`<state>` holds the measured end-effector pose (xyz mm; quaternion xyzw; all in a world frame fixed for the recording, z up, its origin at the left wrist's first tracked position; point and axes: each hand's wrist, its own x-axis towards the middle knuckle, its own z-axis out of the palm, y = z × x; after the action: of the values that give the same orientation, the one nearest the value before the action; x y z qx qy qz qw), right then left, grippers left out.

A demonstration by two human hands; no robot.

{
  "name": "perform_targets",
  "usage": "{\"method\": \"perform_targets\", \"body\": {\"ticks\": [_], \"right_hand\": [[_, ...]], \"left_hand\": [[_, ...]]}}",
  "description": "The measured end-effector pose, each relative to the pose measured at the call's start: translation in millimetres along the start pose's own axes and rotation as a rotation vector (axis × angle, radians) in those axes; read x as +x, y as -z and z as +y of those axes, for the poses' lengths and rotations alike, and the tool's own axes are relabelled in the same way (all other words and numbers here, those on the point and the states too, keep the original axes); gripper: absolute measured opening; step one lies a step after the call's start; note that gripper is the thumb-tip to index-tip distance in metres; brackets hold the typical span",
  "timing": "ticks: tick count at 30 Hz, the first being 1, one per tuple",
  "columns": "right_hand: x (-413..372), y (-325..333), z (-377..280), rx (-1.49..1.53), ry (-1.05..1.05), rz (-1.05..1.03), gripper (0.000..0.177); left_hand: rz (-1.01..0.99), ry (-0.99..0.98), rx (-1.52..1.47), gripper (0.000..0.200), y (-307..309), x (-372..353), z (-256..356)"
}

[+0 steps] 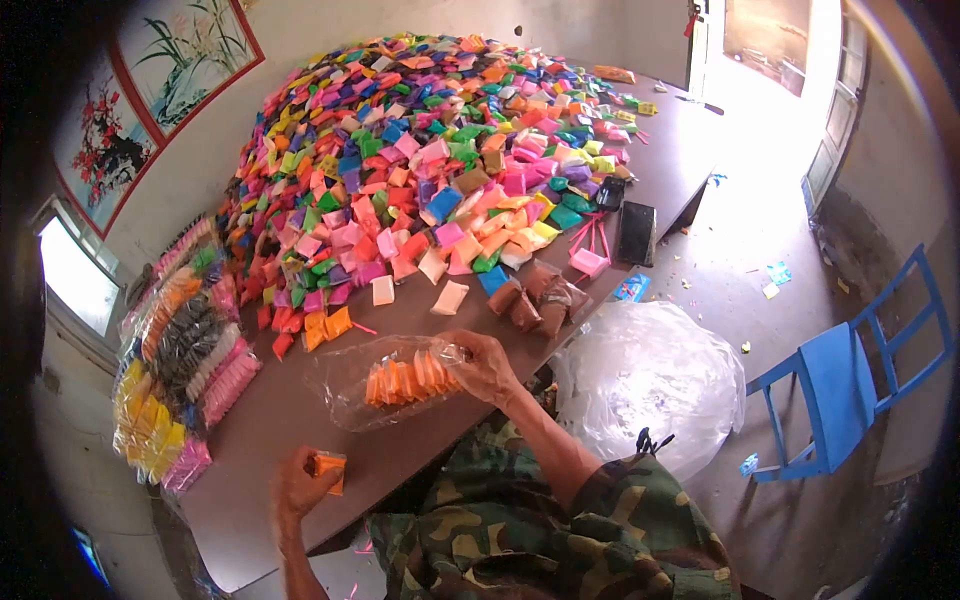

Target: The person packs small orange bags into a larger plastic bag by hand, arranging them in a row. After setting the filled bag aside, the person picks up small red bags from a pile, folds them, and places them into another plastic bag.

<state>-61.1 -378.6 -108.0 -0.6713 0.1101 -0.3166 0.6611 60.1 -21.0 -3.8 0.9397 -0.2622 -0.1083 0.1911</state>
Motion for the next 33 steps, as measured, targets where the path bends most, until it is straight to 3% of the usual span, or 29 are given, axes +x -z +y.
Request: {"method": "perform_targets", "body": {"ticks": [3, 6, 12, 15, 21, 30, 33], "right_hand": [[0, -2, -1, 0.011, -0.056, 0.010, 0.029], [0, 1, 1, -0.019, -0.012, -0.004, 0.030], [0, 1, 0, -0.032, -0.007, -0.009, 0.029], [0, 1, 2, -0.007, 0.024, -0.005, 0.029], [0, 2, -3, -0.071, 0.001, 0.011, 0.027], [0, 1, -4, -0.030, -0.007, 0.010, 0.025], [0, 1, 4, -0.001, -0.016, 0.006, 0.025]], "left_hand": [[-0.002, -0.026, 0.014, 0.045, -8, 11, -21], [-0.016, 0.018, -0.180, 0.047, -8, 11, -31], [0.044, -0.062, -0.076, 0.049, -5, 5, -32], [0.016, -0.077, -0.011, 0.047, -2, 6, -37], [-0.125, 0.027, -0.159, 0.053, 5, 3, -40], [-0.046, -0.085, -0.028, 0.049, 10, -14, -20], [0.006, -0.040, 0.014, 0.047, 6, -13, -14]]}}
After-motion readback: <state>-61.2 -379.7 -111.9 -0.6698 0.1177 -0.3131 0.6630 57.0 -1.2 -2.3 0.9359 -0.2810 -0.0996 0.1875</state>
